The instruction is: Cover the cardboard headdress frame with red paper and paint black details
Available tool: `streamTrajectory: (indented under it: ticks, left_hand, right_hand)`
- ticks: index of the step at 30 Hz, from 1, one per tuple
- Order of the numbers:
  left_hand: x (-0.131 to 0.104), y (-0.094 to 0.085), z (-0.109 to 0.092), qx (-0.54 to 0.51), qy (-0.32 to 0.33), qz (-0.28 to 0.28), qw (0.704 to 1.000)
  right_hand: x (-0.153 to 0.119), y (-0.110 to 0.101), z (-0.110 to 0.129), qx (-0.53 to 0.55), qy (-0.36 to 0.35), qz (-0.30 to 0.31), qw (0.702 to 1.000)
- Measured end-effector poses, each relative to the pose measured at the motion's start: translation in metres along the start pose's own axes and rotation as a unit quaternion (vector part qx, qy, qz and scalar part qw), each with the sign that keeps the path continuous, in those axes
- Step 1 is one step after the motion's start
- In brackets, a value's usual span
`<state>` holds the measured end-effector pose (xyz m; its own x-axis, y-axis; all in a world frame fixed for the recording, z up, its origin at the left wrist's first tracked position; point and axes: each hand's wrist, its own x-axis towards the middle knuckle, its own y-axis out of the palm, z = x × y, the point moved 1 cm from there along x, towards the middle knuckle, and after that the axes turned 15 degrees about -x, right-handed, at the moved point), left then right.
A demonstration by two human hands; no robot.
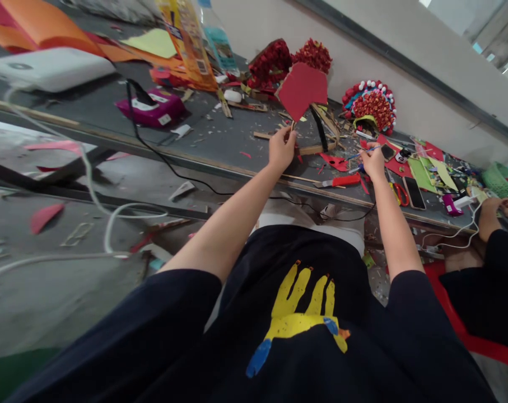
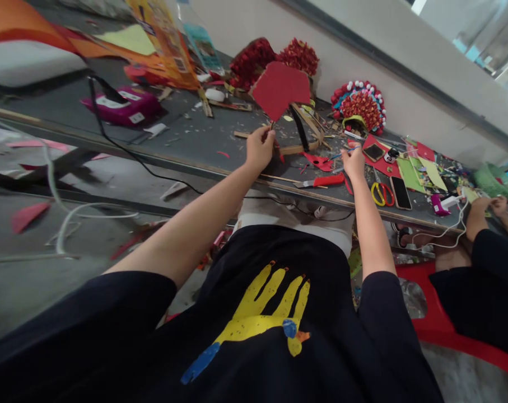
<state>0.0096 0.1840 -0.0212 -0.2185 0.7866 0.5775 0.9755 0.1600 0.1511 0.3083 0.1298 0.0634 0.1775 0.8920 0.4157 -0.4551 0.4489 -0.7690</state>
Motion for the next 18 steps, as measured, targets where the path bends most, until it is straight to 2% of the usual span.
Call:
streamTrajectory:
  ticks: [4, 8, 10, 13, 18]
  left_hand:
    - [-0.001, 0.001, -0.001, -0.001, -0.006, -0.013, 1.000]
    - [-0.001, 0.002, -0.001, 0.002, -0.016, -0.016, 1.000]
    - [-0.001, 0.002, -0.002, 0.006, -0.025, -0.013, 1.000]
    - [-0.002, 0.002, -0.004, -0.005, -0.028, -0.009, 1.000]
    - [-0.003, 0.003, -0.012, -0.011, -0.019, -0.019, 1.000]
  right_hand:
    - [0.013, -0.002, 0.008, -0.063, -0.008, 0.033, 0.997]
    - [0.023, -0.005, 0.025, -0.148, 0.008, 0.063, 0.987]
    - [0.027, -0.006, 0.034, -0.173, -0.005, 0.072, 0.982]
    - [0.031, -0.005, 0.043, -0.178, -0.036, 0.086, 0.980]
    - [0.031, 0.002, 0.048, -0.121, -0.090, 0.087, 0.985]
